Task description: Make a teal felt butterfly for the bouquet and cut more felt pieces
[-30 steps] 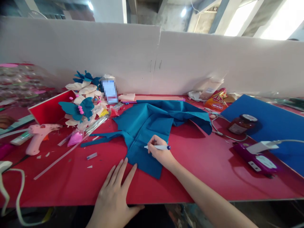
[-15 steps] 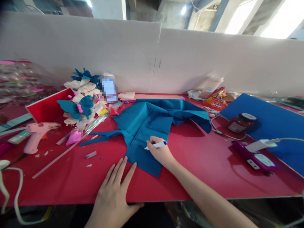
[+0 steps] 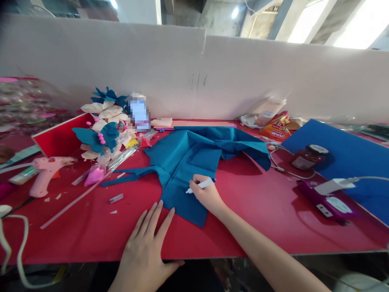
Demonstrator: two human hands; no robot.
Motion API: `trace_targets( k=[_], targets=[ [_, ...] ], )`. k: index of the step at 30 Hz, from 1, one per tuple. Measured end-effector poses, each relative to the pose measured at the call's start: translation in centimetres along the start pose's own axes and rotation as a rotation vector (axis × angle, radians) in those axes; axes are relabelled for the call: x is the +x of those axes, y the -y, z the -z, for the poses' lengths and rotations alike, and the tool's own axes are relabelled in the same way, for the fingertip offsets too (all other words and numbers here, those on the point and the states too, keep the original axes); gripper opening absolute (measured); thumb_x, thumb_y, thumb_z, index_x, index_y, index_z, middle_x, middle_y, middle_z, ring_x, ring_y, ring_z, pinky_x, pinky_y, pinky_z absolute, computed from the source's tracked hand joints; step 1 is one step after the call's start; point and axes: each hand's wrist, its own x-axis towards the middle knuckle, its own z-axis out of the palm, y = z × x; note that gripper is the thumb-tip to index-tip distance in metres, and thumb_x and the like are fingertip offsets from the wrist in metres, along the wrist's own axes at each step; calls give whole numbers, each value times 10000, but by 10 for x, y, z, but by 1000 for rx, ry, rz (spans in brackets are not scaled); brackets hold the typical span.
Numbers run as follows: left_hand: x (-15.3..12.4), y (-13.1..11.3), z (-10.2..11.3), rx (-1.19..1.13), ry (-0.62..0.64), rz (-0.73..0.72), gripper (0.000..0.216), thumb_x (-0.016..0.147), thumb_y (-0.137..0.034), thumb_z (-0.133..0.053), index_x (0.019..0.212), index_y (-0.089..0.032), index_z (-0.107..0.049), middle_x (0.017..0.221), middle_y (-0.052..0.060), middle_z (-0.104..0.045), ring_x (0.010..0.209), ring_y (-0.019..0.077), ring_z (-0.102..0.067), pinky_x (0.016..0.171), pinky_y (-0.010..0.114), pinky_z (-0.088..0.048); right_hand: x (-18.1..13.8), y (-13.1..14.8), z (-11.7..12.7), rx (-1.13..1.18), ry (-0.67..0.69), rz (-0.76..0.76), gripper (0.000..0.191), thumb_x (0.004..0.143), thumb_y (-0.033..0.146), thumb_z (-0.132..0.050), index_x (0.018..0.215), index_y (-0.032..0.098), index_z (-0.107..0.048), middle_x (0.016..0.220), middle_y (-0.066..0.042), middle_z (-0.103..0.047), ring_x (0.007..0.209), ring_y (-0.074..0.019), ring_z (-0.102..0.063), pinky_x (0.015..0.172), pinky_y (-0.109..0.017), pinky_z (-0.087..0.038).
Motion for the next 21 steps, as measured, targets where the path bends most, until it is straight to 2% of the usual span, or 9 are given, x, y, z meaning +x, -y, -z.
trace_targets(
  k=[3, 8, 11, 15, 19, 21],
  targets=[
    [0, 2, -1, 8, 11, -38, 1021, 547, -474, -787, 1435, -232, -344, 1493, 146, -331, 1329, 354, -359, 1021, 487, -396, 0, 1, 0, -16, -1, 17, 331, 801, 348, -509, 549, 221, -335, 446, 73, -319, 378, -75, -306, 373, -210, -199],
    [0, -2, -1, -21, -21, 32, 951, 564, -475, -777, 1406, -249, -399, 1500, 116, -327, 1344, 344, -336, 1041, 486, -374, -1, 1, 0, -43, 49, 10, 344, 775, 309, -517, 518, 219, -307, 434, 70, -307, 375, -68, -288, 368, -209, -187],
    [0, -2, -1, -22, -16, 18, 952, 568, -486, -770, 1410, -252, -392, 1505, 116, -316, 1344, 345, -337, 1038, 490, -377, 0, -3, 1, 83, 56, -32, 358, 779, 345, -549, 531, 214, -326, 448, 75, -306, 378, -60, -265, 367, -204, -176],
    [0, 0, 0, 9, 14, -28, 1028, 538, -465, -790, 1436, -243, -341, 1512, 132, -294, 1338, 351, -344, 1034, 486, -383, 5, -5, 4, 265, -29, -3, 380, 791, 448, -586, 582, 213, -375, 472, 89, -277, 383, -59, -250, 373, -204, -187],
    [0, -2, -1, 9, -11, 11, 1004, 532, -428, -801, 1419, -240, -371, 1506, 129, -308, 1351, 340, -320, 1057, 479, -355, -6, 8, 11, 69, -109, 94, 275, 814, 445, -590, 754, 179, -623, 563, 15, -485, 464, -100, -405, 411, -225, -288],
    [0, -3, -2, -1, -34, 10, 989, 534, -422, -800, 1411, -233, -383, 1505, 130, -311, 1350, 338, -322, 1066, 468, -345, -23, 18, 11, -59, -146, 111, 255, 824, 418, -585, 814, 179, -672, 655, -38, -595, 513, -130, -490, 434, -238, -345]
  ],
)
